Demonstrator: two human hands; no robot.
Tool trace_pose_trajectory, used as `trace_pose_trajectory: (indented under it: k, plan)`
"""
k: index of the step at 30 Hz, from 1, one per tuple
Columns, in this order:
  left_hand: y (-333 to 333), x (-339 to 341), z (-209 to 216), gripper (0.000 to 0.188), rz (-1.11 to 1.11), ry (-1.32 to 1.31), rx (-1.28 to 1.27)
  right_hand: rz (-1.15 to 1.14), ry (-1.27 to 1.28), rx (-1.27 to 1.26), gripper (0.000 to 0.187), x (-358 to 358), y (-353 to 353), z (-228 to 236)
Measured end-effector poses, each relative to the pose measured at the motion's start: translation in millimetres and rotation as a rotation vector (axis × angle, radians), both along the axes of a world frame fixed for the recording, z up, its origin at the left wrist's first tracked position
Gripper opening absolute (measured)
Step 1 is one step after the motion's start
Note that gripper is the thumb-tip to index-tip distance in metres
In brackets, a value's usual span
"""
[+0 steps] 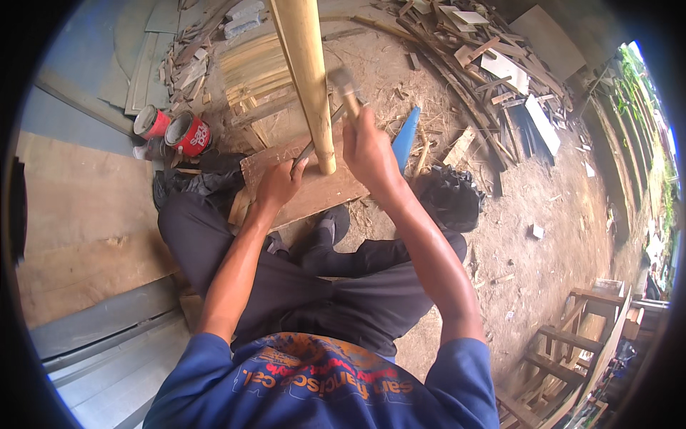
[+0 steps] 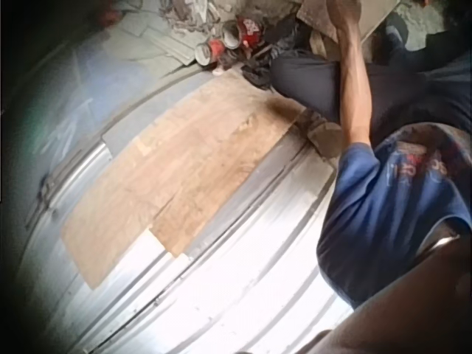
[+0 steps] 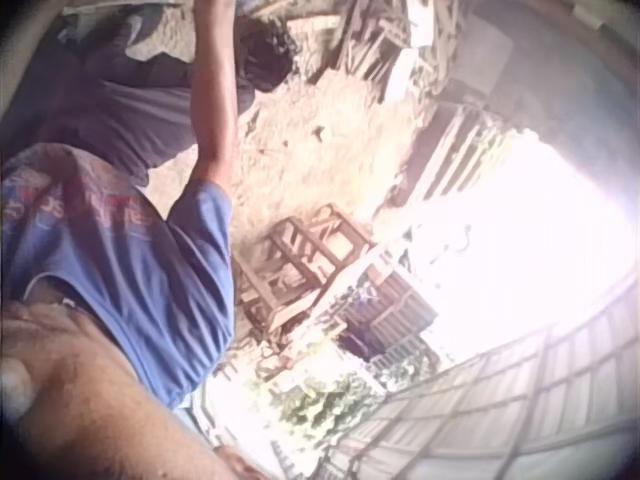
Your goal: The person sits on the floor and assembles a bamboo structure. They use a hammer to drive nails into a wooden base and attach bamboo poles. The person also uses a saw to cut a bamboo pole to size.
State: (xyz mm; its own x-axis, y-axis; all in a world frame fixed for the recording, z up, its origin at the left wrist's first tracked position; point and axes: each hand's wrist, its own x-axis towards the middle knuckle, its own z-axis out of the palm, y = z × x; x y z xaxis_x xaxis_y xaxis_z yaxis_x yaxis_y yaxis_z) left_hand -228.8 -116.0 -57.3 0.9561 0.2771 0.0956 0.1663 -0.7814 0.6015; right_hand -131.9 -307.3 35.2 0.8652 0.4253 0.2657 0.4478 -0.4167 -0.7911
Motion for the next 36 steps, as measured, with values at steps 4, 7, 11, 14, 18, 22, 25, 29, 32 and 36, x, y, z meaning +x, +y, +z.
trace_pose_trajectory:
  k: [4,7,11,14,18,22,25,29,32,36]
  plan:
    - [2,2,3,0.047,0.007,-0.011,0.070,-0.040,0.045,-0.216,0.026,12,-23,-15]
    - [4,2,-1,0.047,0.015,0.029,0.074,-0.091,-0.008,-0.057,0.025,4,-26,5]
    - [-1,-5,2,0.048,0.011,0.008,0.052,-0.112,-0.036,0.036,0.021,-9,-21,0]
    - [-8,-6,-4,0.048,-0.011,-0.029,0.079,-0.033,-0.177,-0.003,0.021,-3,-25,-22]
    - [-10,-11,-6,0.046,-0.040,-0.011,0.093,-0.097,-0.197,-0.008,0.022,-7,-18,0]
    - [-19,-18,9,0.041,-0.048,0.004,0.062,-0.097,-0.097,-0.011,0.020,-19,-25,9]
    - [-16,-6,7,0.041,-0.013,0.053,0.047,-0.019,-0.041,-0.229,0.017,-8,-42,-29]
    - [2,-8,-4,0.045,0.019,-0.010,-0.001,-0.061,-0.143,-0.030,0.019,-18,-32,5]
    - [1,-10,4,0.044,0.059,-0.006,-0.016,-0.092,-0.106,0.149,0.021,-23,-17,23]
    - [-3,-8,4,0.045,0.012,-0.001,0.022,0.066,0.002,-0.189,0.018,1,-15,-24]
